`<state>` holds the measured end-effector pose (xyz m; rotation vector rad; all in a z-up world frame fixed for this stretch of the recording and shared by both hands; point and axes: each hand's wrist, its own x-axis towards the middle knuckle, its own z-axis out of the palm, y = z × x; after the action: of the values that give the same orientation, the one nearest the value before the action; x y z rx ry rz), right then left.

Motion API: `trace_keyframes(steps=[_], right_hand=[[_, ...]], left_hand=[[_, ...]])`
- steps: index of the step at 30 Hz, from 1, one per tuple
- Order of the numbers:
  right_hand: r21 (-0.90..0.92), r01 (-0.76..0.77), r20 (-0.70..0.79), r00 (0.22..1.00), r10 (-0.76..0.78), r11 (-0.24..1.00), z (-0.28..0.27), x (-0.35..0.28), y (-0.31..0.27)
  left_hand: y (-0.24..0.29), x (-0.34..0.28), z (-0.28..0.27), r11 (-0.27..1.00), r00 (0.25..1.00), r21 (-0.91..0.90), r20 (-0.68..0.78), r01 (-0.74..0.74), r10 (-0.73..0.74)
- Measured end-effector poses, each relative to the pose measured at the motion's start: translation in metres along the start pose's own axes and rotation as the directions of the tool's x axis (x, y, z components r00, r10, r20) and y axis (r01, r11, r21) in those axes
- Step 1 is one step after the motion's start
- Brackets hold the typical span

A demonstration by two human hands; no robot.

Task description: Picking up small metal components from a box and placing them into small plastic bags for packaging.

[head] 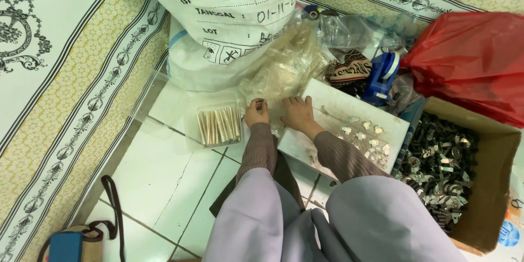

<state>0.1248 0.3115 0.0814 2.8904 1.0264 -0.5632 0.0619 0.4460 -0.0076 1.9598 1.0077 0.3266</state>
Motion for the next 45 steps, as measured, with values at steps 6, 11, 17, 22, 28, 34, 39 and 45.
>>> trace_keyframes(steps=[6,11,17,22,28,34,39,45], right_hand=[[0.245,-0.054,-0.014,0.998,0.059,0.968,-0.014,-0.018,-0.009],[0.719,0.016,-0.119,0.988,0.1,0.695,-0.053,-0.049,-0.009],[0.996,-0.063,0.055,0.991,0.118,0.061,-0.022,-0.068,0.066],[0.983,-0.126,0.134,0.989,0.057,-0.135,-0.017,-0.111,0.124],[0.943,-0.29,0.292,0.956,0.012,0.162,0.017,-0.163,0.2],[0.933,-0.331,0.343,0.936,-0.073,0.142,0.033,-0.193,0.26],[0.982,-0.173,0.174,0.985,0.015,-0.082,-0.024,-0.229,0.264],[0.931,-0.11,0.138,0.989,0.058,-0.347,-0.061,-0.264,0.243]], left_hand=[[0.058,-0.029,-0.024,0.971,0.972,-0.111,-0.123,-0.213,0.199],[0.061,-0.04,-0.013,0.837,0.982,-0.518,-0.036,-0.175,0.183],[0.079,-0.068,-0.033,0.636,0.986,-0.772,0.124,0.025,0.112],[0.061,-0.086,0.001,0.304,0.915,-0.882,0.398,0.359,0.074],[0.121,-0.138,-0.028,0.039,0.635,-0.635,0.772,0.772,-0.003],[0.119,-0.158,-0.032,0.279,0.755,-0.725,0.656,0.629,0.004],[0.114,-0.183,-0.028,0.407,0.846,-0.819,0.504,0.404,0.173],[0.112,-0.207,-0.029,0.297,0.833,-0.893,0.431,0.338,0.347]])
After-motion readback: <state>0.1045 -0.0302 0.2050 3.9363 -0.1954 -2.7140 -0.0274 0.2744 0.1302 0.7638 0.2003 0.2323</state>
